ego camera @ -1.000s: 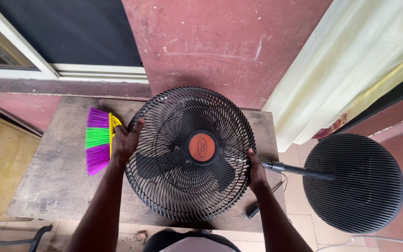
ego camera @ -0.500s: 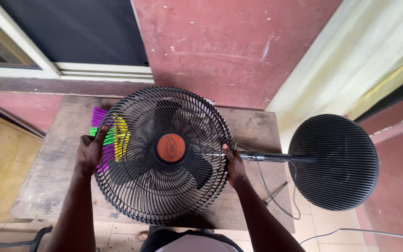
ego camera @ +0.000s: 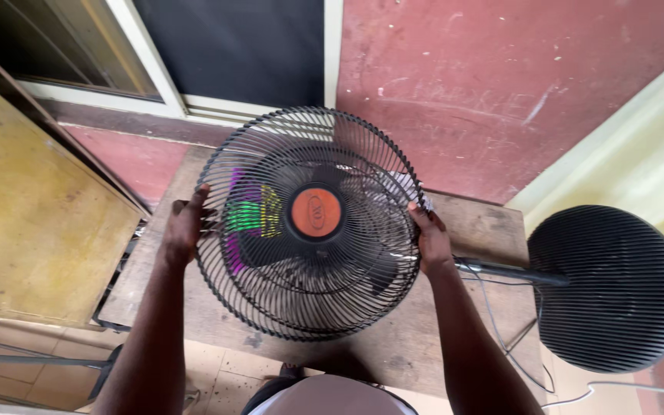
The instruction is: The person disassembles a standing electric fan by removing the front grille, then the fan blades, and finally the central hub. The components are placed on a wooden table next to the fan base.
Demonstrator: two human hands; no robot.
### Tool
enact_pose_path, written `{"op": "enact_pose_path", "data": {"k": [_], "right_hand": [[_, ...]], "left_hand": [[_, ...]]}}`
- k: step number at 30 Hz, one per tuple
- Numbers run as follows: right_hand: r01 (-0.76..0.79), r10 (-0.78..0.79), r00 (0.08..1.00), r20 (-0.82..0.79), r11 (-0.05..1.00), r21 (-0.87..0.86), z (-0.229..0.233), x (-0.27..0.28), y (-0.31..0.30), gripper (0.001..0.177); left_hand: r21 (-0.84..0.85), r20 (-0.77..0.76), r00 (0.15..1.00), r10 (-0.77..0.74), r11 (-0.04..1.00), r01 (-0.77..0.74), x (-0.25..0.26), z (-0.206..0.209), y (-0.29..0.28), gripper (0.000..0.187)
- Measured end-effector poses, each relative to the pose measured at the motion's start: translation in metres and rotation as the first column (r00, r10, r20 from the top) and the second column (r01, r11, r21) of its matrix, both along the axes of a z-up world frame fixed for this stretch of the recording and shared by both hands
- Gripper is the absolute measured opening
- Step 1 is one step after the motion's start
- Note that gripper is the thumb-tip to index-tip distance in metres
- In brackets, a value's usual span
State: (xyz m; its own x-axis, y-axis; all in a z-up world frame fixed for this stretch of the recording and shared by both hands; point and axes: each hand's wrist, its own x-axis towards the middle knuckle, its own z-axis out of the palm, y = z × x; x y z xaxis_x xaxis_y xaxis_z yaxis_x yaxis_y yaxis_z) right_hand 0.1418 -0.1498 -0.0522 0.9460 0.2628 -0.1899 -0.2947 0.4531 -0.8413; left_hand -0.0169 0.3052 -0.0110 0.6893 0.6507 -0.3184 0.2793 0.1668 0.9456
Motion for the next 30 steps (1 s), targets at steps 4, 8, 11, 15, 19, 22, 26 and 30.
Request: {"op": "enact_pose_path", "data": {"k": [4,8,11,15,19,22,26,30], "right_hand": [[-0.015,-0.017,0.990,-0.142,0.975,-0.220,0.005,-0.006,0.007,0.053],[0.011,-0.043,0.988,-0.150,0.978,-0.207,0.003,-0.022,0.003,0.051],[0.029,-0.041,0.987,-0.158,0.997,-0.078,0.016,-0.030,-0.002,0.040],[0.064,-0.060,0.996,-0.060,0.996,0.056,0.046,-0.040,0.010,0.026],[0.096,-0.111,0.981,0.159,0.990,0.100,0.081,-0.044,0.035,0.017],[0.004,-0.070,0.947,0.312,0.979,0.206,0.105,-0.050,0.061,0.013],[-0.043,-0.041,0.905,0.424,0.982,0.186,0.135,-0.065,0.110,0.020],[-0.091,0.016,0.793,0.609,0.992,0.092,0.164,-0.085,0.155,0.027]], "left_hand": [[-0.017,-0.165,0.986,0.001,1.000,-0.004,-0.005,0.001,-0.001,0.062],[-0.261,0.034,0.999,0.004,0.965,0.005,-0.014,-0.007,0.002,0.047],[-0.280,0.068,0.998,-0.019,0.959,0.037,-0.013,-0.004,0.015,0.052],[-0.104,0.037,0.999,0.006,0.995,-0.002,-0.008,0.008,0.033,0.051],[-0.061,0.219,0.976,0.007,0.998,0.006,-0.016,0.015,0.054,0.053],[0.027,0.286,0.958,0.028,0.999,-0.037,-0.023,0.015,0.074,0.057],[0.040,0.325,0.935,0.143,0.986,-0.165,-0.047,0.024,0.100,0.060],[0.126,0.335,0.927,0.171,0.966,-0.224,-0.087,0.055,0.098,0.066]]}}
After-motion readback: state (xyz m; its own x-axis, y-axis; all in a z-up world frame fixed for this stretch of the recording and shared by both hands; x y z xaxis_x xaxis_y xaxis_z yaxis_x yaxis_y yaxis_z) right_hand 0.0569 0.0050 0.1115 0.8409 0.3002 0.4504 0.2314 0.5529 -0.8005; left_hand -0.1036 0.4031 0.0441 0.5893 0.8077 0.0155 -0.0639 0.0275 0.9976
